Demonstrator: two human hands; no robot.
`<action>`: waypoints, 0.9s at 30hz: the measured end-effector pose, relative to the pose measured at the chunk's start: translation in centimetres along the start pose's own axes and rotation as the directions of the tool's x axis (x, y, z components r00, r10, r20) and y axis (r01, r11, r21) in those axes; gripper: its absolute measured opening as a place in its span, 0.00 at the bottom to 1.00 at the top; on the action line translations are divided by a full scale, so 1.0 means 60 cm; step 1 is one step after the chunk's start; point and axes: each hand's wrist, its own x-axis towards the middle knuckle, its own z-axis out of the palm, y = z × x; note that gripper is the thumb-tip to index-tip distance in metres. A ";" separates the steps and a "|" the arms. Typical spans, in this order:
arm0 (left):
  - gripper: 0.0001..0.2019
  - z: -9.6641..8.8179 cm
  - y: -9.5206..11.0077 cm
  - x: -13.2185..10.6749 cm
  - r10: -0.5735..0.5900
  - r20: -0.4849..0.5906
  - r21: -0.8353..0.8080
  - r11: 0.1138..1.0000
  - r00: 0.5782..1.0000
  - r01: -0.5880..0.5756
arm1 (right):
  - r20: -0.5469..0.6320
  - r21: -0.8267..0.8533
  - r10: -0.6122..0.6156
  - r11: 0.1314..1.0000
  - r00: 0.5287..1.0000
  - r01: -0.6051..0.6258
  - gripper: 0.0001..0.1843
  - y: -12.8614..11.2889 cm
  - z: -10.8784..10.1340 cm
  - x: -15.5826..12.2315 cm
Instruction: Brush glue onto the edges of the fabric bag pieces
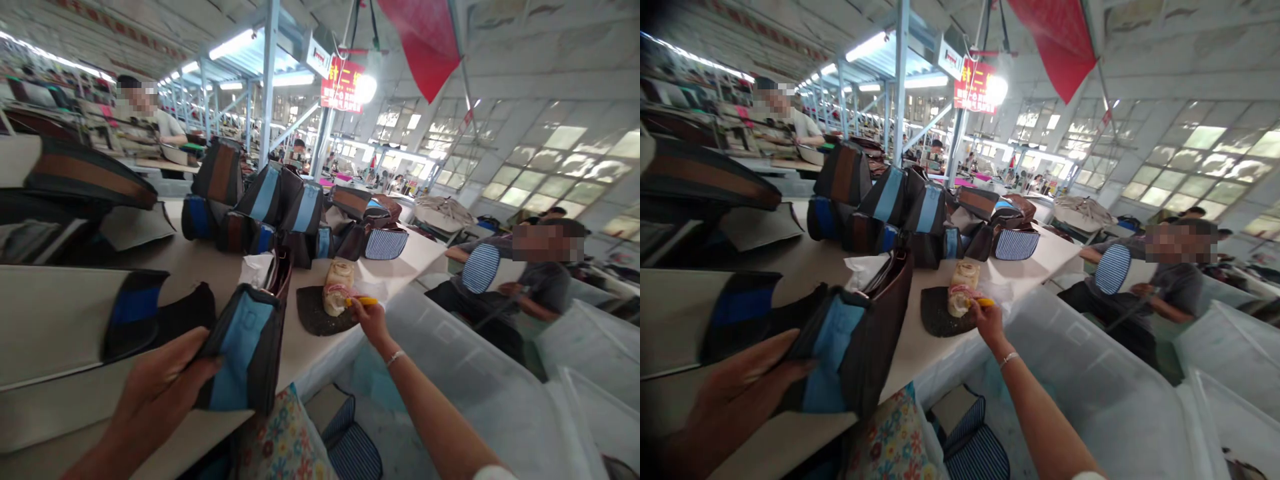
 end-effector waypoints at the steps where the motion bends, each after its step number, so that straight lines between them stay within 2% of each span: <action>1: 0.11 0.009 0.013 0.002 0.018 0.066 -0.044 0.999 0.998 -0.016 | -0.057 0.021 0.056 0.998 0.997 -0.055 0.28 0.003 0.008 0.003; 3: 0.11 0.026 0.034 0.004 0.040 0.170 -0.130 0.991 0.985 -0.018 | -0.143 0.059 0.146 0.989 0.979 -0.139 0.32 0.007 0.018 0.002; 4: 0.13 0.033 0.041 0.005 0.033 0.189 -0.149 0.989 0.981 -0.005 | -0.173 0.074 0.178 0.983 0.969 -0.168 0.32 0.007 0.019 -0.003; 8: 0.22 0.048 0.052 0.007 0.000 0.126 -0.123 0.992 0.992 0.016 | -0.238 0.120 0.238 0.969 0.942 -0.214 0.27 -0.014 -0.013 -0.024; 11: 0.26 0.056 0.053 0.015 0.079 0.021 -0.075 0.994 0.997 -0.077 | -0.274 0.186 0.234 0.964 0.933 -0.188 0.26 -0.072 -0.047 -0.021; 14: 0.25 0.064 0.061 0.022 0.182 -0.043 -0.087 0.979 0.982 -0.185 | -0.288 0.293 0.181 0.951 0.940 -0.093 0.24 -0.176 -0.064 -0.007; 16: 0.23 0.065 0.070 0.020 0.208 -0.035 -0.160 0.964 0.977 -0.211 | -0.262 0.379 0.108 0.925 0.959 -0.001 0.20 -0.261 -0.066 -0.005; 18: 0.20 0.064 0.079 0.013 0.220 -0.005 -0.238 0.947 0.975 -0.215 | -0.175 0.552 -0.020 0.826 0.984 0.115 0.15 -0.343 -0.061 -0.014; 20: 0.18 0.062 0.087 0.003 0.217 0.018 -0.278 0.939 0.976 -0.203 | -0.082 0.606 -0.169 0.774 0.982 0.184 0.13 -0.408 -0.049 -0.031; 23: 0.17 0.058 0.094 -0.012 0.187 0.013 -0.283 0.943 0.982 -0.176 | 0.038 0.548 -0.374 0.783 0.927 0.294 0.11 -0.462 -0.023 -0.060; 25: 0.16 0.057 0.098 -0.020 0.181 -0.001 -0.300 0.938 0.984 -0.173 | 0.114 0.440 -0.492 0.804 0.863 0.400 0.11 -0.473 -0.004 -0.073; 27: 0.14 0.054 0.102 -0.025 0.192 0.017 -0.332 0.927 0.981 -0.175 | 0.172 0.298 -0.598 0.789 0.783 0.538 0.11 -0.476 0.009 -0.078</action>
